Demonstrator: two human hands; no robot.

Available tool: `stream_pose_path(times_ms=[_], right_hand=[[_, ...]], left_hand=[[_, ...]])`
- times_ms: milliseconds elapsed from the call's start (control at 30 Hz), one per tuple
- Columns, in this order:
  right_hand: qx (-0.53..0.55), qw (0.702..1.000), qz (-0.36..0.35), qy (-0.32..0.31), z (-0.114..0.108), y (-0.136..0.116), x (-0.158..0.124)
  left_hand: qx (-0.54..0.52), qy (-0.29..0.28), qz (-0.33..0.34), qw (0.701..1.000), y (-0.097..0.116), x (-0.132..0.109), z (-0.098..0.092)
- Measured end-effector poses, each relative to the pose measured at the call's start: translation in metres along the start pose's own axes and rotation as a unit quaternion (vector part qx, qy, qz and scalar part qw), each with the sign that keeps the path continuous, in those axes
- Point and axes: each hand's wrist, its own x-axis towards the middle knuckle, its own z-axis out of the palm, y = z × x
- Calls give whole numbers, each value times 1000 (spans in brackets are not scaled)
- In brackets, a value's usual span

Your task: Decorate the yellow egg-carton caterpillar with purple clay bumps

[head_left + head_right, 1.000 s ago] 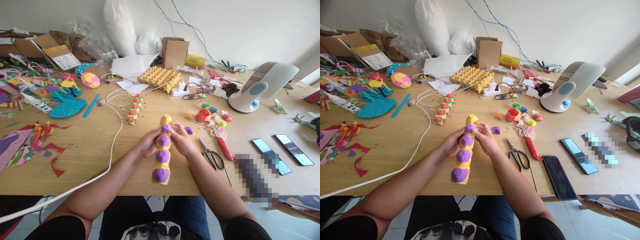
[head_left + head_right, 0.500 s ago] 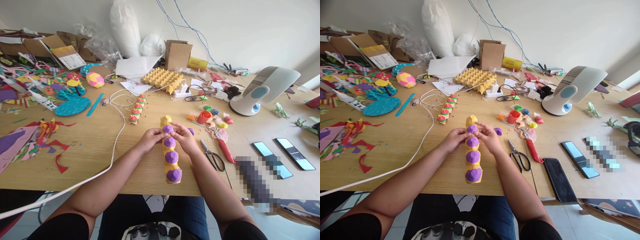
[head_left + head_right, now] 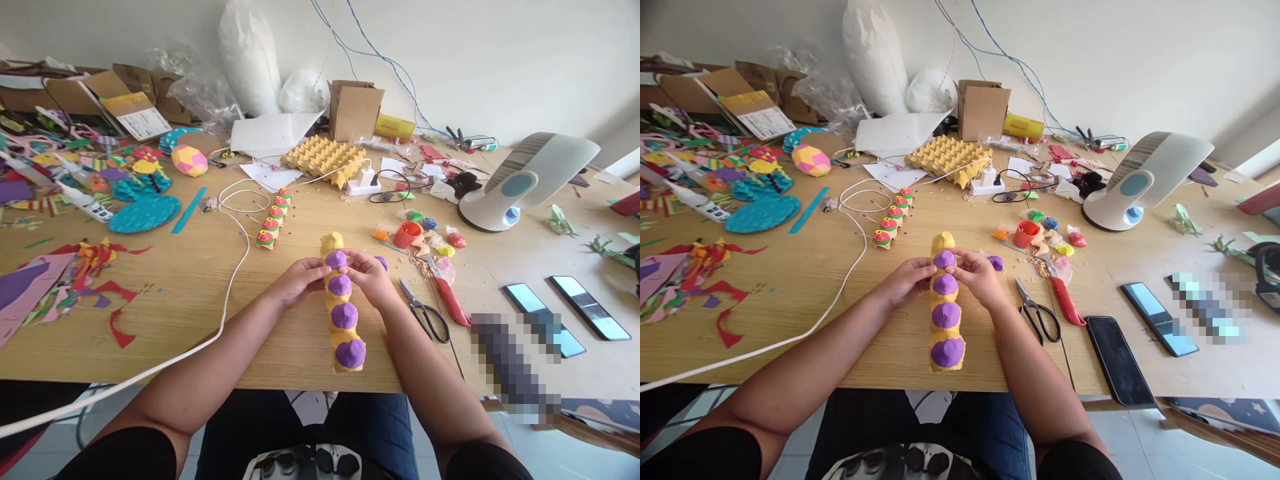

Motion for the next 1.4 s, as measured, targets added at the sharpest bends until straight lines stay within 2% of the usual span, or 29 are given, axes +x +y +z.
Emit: stream_pose_path(times_ms=[167, 333, 633, 867, 1067, 1233, 1400], right_hand=[[12, 999, 24, -30, -2, -5, -1], [-18, 998, 46, -46, -5, -10, -3], [-46, 995, 65, -61, -4, -15, -5], [22, 996, 65, -54, -7, -13, -4], [26, 999, 34, -2, -4, -11, -2], [-22, 1000, -8, -17, 0, -11, -4], [-160, 986, -52, -20, 3, -10, -8]], left_hand=[[7, 17, 13, 1000, -4, 1, -1], [58, 44, 5, 997, -5, 1, 0], [122, 52, 17, 991, -6, 0, 0], [85, 49, 25, 995, -6, 1, -1], [29, 6, 32, 999, -4, -1, 0], [-44, 28, 13, 999, -8, 1, 1], [-55, 48, 15, 997, -13, 3, 1]])
